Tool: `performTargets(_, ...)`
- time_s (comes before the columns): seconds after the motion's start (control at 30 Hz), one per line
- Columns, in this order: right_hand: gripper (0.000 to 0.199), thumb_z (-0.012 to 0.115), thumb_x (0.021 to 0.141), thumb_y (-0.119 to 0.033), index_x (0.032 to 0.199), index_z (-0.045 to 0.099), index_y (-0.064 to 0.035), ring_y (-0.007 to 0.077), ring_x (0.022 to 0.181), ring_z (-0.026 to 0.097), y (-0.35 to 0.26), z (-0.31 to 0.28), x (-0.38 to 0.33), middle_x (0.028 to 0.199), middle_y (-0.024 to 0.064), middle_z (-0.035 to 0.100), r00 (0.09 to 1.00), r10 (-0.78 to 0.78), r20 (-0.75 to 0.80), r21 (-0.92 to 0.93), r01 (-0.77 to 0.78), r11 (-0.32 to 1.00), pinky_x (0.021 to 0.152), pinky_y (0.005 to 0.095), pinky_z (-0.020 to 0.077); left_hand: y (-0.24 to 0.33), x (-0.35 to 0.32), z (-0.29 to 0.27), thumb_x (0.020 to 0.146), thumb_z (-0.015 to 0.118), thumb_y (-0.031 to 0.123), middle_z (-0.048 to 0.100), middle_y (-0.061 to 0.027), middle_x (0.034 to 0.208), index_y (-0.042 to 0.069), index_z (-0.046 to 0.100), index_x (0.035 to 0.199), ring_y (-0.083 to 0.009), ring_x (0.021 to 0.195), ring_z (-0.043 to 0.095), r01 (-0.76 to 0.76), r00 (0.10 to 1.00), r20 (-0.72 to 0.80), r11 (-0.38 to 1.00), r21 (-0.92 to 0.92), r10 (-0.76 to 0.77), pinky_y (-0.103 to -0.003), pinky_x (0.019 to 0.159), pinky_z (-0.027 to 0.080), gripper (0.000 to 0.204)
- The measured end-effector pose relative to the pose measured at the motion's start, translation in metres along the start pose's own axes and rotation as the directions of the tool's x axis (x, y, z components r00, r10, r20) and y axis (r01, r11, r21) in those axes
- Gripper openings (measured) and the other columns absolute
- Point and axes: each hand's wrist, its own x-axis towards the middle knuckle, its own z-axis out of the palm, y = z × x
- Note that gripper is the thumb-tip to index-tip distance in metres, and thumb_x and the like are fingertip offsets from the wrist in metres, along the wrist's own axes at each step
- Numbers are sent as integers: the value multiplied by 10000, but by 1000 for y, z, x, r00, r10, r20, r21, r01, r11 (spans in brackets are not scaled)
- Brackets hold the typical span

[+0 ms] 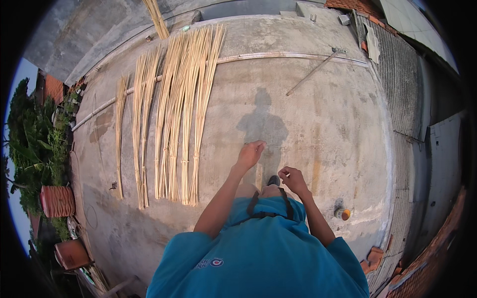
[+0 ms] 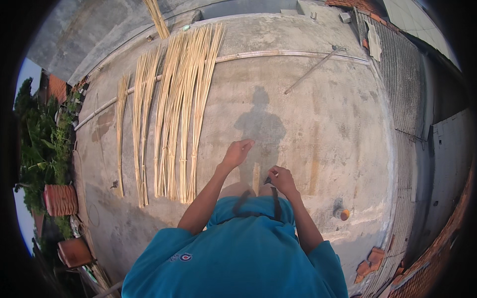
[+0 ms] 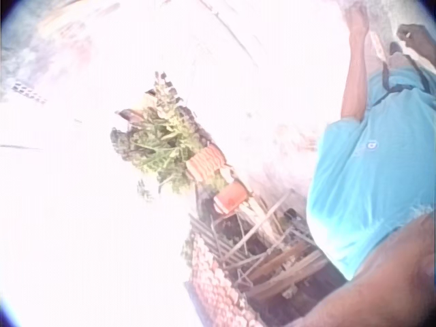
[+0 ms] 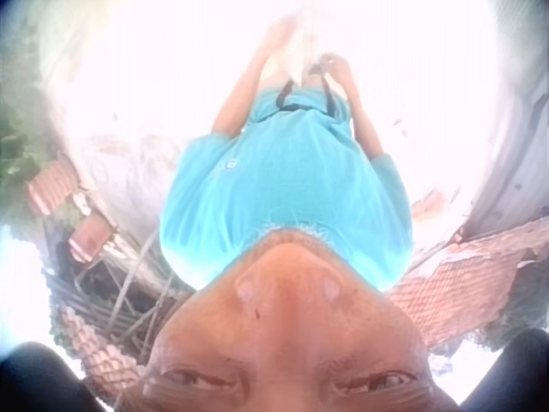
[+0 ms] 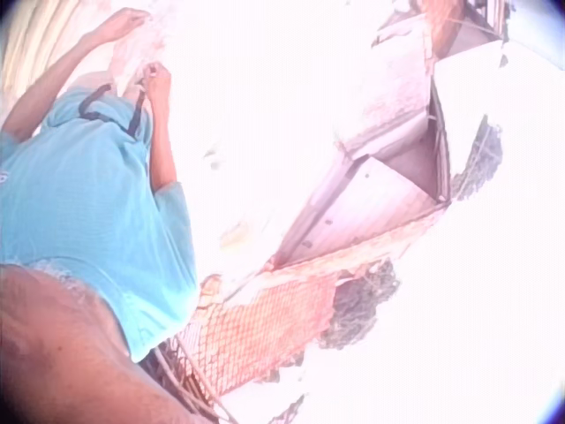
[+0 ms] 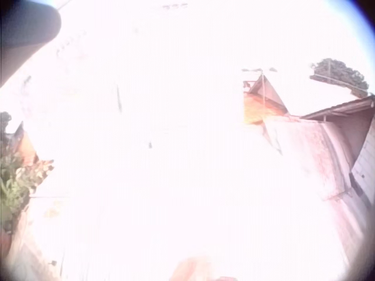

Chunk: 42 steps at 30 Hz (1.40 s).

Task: The person gathers and aligns thin bamboo strips on the ground, ties them into a bundle using a strip, and then carries the bundle across the rooftop to another location.

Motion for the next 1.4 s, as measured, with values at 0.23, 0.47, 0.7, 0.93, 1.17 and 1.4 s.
performTargets(0.23,423,618,979,-354,782,643,19,132,529,514,-172,-73,186,563,91,543,980,-110,167,76,98,992,521,302,412,-263,-141,27,1018,327,555,726,-123,982,140,771,1024,-276,711,695,915,310,300,368,163,-902,-437,814,543,607)
performTargets(0.47,464,473,974,-422,951,712,-25,385,976,666,139,-95,310,953,226,697,914,401,53,-504,-323,801,853,484,526,-238,-95,10,862,575,424,739,-110,948,100,779,948,-290,811,709,929,303,278,348,128,-911,-414,794,556,392)
performTargets(0.7,133,593,803,-52,751,661,50,188,486,622,204,-240,266,682,133,666,408,892,-193,411,-792,451,424,325,523,-307,319,-27,700,812,306,740,-82,783,155,797,830,-263,813,725,323,896,201,893,314,-395,-391,761,569,199)
performTargets(0.93,246,616,878,-163,723,669,21,186,427,603,205,-269,424,583,107,625,331,866,-375,561,-662,496,389,309,502,-107,774,-140,843,779,251,691,-52,647,2,713,720,-101,613,632,102,991,-49,954,-281,-121,-289,613,492,285)
performTargets(1.17,421,551,931,-401,950,730,-20,359,892,706,258,-294,668,921,205,730,716,608,-344,-90,-669,737,760,479,553,-28,923,-115,1036,418,507,741,-125,881,-20,739,1013,-174,845,676,92,993,97,947,-309,-65,-302,838,502,618)
performTargets(1.4,226,652,917,-225,944,664,-2,137,606,658,162,-496,915,756,89,689,564,751,-344,620,-465,633,483,274,532,-170,843,-58,923,476,313,722,-166,879,8,725,982,-255,811,690,631,701,253,745,214,-666,-398,729,532,398)
